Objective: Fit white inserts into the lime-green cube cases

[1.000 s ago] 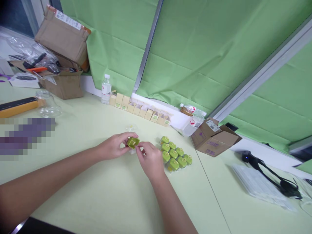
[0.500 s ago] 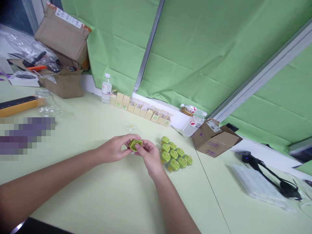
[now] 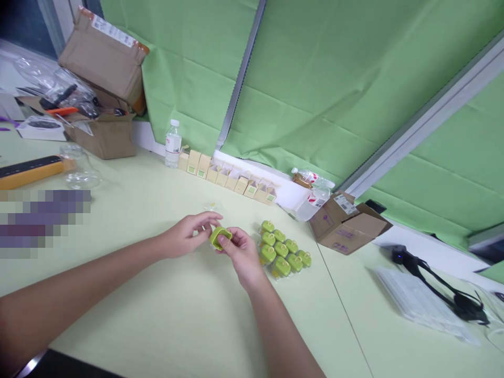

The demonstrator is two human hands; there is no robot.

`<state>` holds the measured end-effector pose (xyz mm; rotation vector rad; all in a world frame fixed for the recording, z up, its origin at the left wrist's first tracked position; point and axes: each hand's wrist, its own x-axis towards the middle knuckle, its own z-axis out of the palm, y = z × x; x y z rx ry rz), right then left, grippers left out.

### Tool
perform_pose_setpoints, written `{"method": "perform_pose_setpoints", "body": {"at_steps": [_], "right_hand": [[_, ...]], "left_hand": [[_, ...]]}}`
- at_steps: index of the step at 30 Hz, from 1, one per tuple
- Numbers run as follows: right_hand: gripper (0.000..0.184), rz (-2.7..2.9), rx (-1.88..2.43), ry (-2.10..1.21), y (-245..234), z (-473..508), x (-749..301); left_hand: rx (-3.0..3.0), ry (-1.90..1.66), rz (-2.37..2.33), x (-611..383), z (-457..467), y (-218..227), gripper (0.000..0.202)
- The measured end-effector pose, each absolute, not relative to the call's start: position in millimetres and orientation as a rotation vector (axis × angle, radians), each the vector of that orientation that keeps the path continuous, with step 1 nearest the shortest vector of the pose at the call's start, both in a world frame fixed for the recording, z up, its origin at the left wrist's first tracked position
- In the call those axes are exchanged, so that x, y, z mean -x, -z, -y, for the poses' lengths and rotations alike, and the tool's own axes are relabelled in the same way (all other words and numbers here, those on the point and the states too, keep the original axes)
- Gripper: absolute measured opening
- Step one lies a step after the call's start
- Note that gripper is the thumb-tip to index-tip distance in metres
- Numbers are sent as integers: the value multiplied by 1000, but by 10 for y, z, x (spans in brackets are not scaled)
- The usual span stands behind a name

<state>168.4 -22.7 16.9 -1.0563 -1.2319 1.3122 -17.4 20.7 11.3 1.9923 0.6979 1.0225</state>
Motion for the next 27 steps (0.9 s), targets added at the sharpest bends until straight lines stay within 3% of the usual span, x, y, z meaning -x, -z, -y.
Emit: {"method": "perform_pose_setpoints", "body": {"at_steps": [3, 18, 27], "right_hand": [[31, 1259, 1058, -1319, -206, 258, -1654], [27, 1248, 1021, -1337, -194, 266, -1636], [30, 1272, 1090, -1227, -213, 267, -1604]], "left_hand": [[-1812, -915, -666, 153, -279, -92, 23], [-1449, -845, -523, 156, -374, -52, 36], [-1524, -945, -558, 130, -430, 33, 30]]}}
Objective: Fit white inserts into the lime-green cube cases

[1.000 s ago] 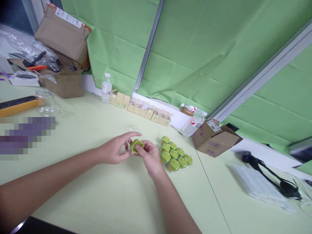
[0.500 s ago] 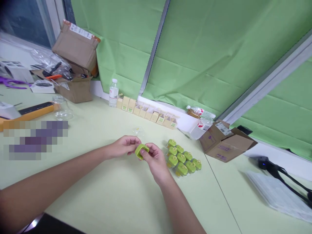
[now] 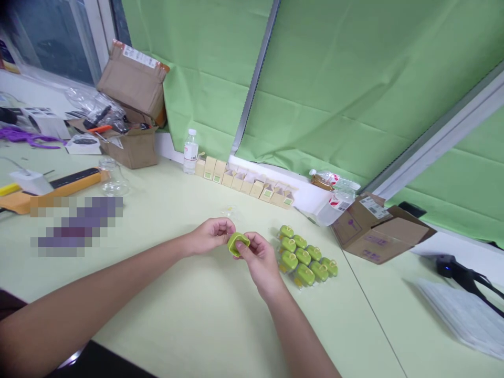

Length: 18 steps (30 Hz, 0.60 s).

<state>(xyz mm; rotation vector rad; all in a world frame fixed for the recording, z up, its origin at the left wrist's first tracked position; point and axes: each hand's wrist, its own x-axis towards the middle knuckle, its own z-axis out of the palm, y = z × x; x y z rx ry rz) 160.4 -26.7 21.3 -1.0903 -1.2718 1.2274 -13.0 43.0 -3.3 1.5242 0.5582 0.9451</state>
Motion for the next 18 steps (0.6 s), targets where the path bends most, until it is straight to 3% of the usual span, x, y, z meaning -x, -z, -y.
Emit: {"method": "perform_pose_setpoints", "body": {"at_steps": [7, 12, 14, 18], "right_hand": [[30, 1265, 1113, -1223, -165, 237, -1629], [30, 1258, 1159, -1179, -154, 243, -1615], [29, 1258, 1165, -1154, -147, 254, -1589], [27, 1301, 1170, -1088, -127, 255, -1563]], "left_hand": [[-1579, -1004, -630, 163, -430, 13, 24], [-1852, -971, -532, 226, -286, -84, 66], [-1962, -983, -516, 195, -197, -123, 74], [-2013, -1053, -534, 100, -116, -149, 50]]}}
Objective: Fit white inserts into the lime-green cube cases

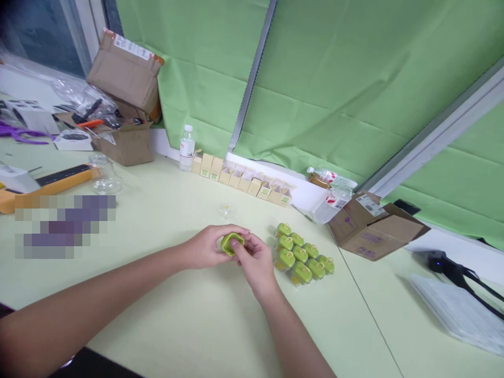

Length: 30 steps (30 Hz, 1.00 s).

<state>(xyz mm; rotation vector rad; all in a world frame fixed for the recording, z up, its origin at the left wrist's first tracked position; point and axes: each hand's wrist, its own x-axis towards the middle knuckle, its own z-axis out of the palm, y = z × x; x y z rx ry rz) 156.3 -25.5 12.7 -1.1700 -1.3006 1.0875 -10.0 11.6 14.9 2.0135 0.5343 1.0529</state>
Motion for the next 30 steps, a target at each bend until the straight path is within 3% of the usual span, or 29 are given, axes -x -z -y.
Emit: {"method": "perform_pose_setpoints", "body": {"at_steps": [3, 8, 11, 18, 24, 30], "right_hand": [[33, 1384, 1207, -927, -107, 231, -1621], [34, 1759, 1444, -414, -13, 208, -1721], [36, 1968, 1458, -332, 76, 213, -1694], [28, 1809, 1318, -453, 111, 225, -1633], [40, 1501, 1205, -551, 62, 251, -1599], [50, 1137, 1167, -920, -53, 252, -1543]], "left_hand": [[-1947, -1129, -666, 110, -194, -132, 38], [-1809, -1330, -949, 230, -399, -71, 43], [-1827, -1307, -995, 248, -431, -40, 42], [-1854, -1266, -934, 213, -395, -16, 45], [-1885, -1257, -944, 217, -408, 8, 45], [-1964, -1220, -924, 202, -370, 7, 43]]}}
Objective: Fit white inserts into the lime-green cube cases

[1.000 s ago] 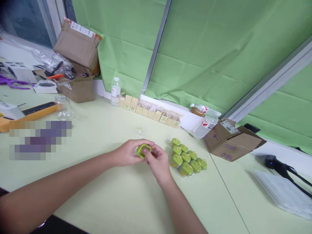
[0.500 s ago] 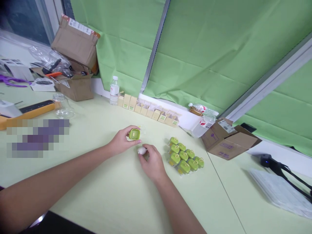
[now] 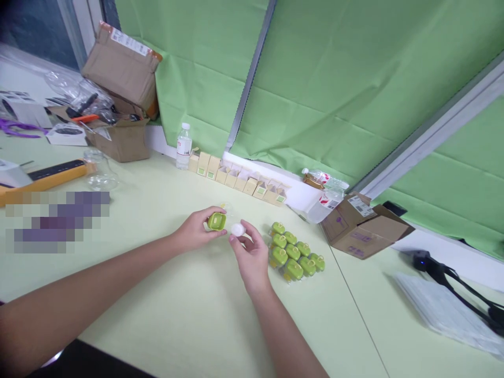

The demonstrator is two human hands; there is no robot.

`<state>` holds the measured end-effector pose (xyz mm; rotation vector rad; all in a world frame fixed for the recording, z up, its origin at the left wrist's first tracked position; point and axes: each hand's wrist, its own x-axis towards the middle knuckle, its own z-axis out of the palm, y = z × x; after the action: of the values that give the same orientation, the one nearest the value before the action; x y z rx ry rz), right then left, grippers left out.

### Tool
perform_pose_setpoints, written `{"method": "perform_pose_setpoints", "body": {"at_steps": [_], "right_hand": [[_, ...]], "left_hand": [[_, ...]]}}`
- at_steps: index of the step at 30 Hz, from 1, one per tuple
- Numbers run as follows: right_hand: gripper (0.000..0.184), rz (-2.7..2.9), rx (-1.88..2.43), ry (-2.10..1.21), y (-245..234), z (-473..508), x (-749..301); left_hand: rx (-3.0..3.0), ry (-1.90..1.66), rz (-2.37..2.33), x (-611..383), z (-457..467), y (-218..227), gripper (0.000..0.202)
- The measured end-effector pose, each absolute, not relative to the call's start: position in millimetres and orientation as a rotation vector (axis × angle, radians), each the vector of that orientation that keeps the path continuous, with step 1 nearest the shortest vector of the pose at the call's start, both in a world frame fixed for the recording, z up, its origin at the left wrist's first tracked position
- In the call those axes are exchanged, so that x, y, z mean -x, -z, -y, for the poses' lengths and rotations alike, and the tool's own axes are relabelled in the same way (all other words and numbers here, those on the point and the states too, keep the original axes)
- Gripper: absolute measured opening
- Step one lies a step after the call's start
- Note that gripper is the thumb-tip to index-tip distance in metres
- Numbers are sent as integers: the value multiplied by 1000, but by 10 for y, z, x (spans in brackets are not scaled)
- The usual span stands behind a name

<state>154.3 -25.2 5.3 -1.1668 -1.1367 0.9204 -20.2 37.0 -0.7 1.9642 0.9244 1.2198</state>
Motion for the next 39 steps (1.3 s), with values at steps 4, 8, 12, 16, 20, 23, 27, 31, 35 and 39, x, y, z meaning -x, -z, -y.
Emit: {"method": "perform_pose_setpoints", "body": {"at_steps": [4, 8, 12, 16, 20, 23, 27, 31, 35, 39], "right_hand": [[51, 979, 1128, -1017, -122, 263, -1531], [42, 932, 1138, -1094, -136, 280, -1527], [39, 1015, 1141, -1064, -138, 299, -1502], [37, 1136, 1138, -1027, -132, 317, -1474], [36, 1237, 1139, -1000, -103, 330, -1459], [35, 1296, 1145, -966, -97, 333, -1462], [34, 1369, 1189, -942, -140, 337, -1480], [34, 1491, 1220, -854, -172, 349, -1505], [32, 1685, 1244, -691, -173, 365, -1526], [30, 1820, 1312, -564, -178, 380, -1534]], "left_hand": [[-2005, -1213, -927, 204, -371, 11, 41], [-2076, -1194, -937, 205, -385, 30, 41], [-2208, -1177, -958, 211, -378, 35, 41], [-2369, -1210, -950, 214, -356, 12, 38], [-2516, -1236, -974, 210, -341, -6, 37], [-2595, -1223, -979, 210, -334, -6, 36], [-2659, -1201, -969, 207, -321, -9, 32], [-2681, -1115, -956, 201, -301, -33, 28], [-2705, -987, -958, 202, -274, -62, 20], [-2700, -894, -959, 201, -248, -75, 17]]}}
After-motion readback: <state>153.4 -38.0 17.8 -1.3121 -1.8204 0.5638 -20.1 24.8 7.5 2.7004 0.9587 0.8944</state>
